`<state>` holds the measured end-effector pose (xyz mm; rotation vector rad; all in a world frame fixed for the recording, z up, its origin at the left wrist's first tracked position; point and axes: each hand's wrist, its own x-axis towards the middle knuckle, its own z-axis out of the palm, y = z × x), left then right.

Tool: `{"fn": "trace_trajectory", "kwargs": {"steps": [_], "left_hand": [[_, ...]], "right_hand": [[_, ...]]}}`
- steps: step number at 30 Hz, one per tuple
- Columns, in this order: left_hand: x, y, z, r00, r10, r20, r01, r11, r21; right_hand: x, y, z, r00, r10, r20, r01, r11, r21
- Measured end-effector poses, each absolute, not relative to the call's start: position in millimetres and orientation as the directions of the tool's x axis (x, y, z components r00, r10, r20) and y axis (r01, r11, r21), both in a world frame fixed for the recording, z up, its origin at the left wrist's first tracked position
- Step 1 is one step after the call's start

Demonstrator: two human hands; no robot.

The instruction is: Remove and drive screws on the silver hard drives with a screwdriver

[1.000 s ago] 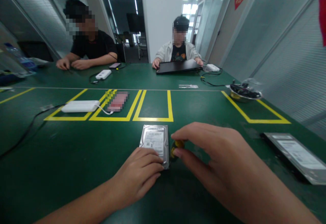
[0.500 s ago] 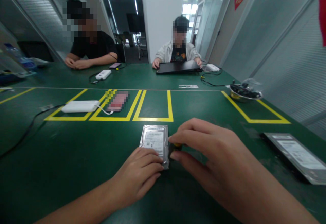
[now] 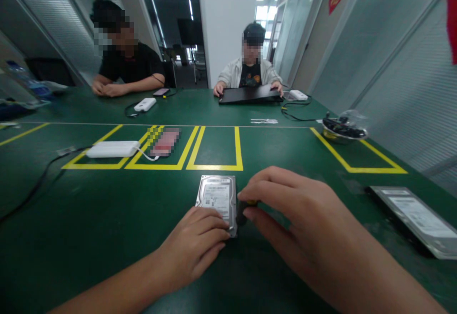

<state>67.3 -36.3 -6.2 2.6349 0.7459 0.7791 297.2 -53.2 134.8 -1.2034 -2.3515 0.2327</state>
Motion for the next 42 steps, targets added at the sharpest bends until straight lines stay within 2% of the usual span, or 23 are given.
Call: {"fn": "trace_trajectory", "kwargs": {"steps": [10,16,23,34,42], "left_hand": [[67.3,-35.9,-5.1,0.72,0.553,0.42,0.4,-0.825,0.401],[67.2,-35.7,-5.9,0.719,0.548,0.428,0.397,-0.829,0.395],[66.9,-36.0,-6.0,0.721,0.556,0.413,0.4,-0.821,0.407],[67.5,-36.3,-3.9,0.718,0.553,0.423,0.398,-0.825,0.402],[67.2,-36.2,-5.5,0.718,0.556,0.418,0.402,-0.822,0.403]], "right_hand": [[300.1,-54.4,131.1,-0.501,0.776,0.383,0.697,0.624,-0.354],[298.0,-53.9,133.0,-0.487,0.799,0.353,0.719,0.597,-0.356],[298.2,-54.5,133.0,-0.486,0.765,0.423,0.701,0.63,-0.333],[297.3,-54.5,136.3,-0.478,0.815,0.329,0.713,0.578,-0.398],[298.6,-52.5,132.9,-0.494,0.774,0.397,0.692,0.626,-0.359]]}}
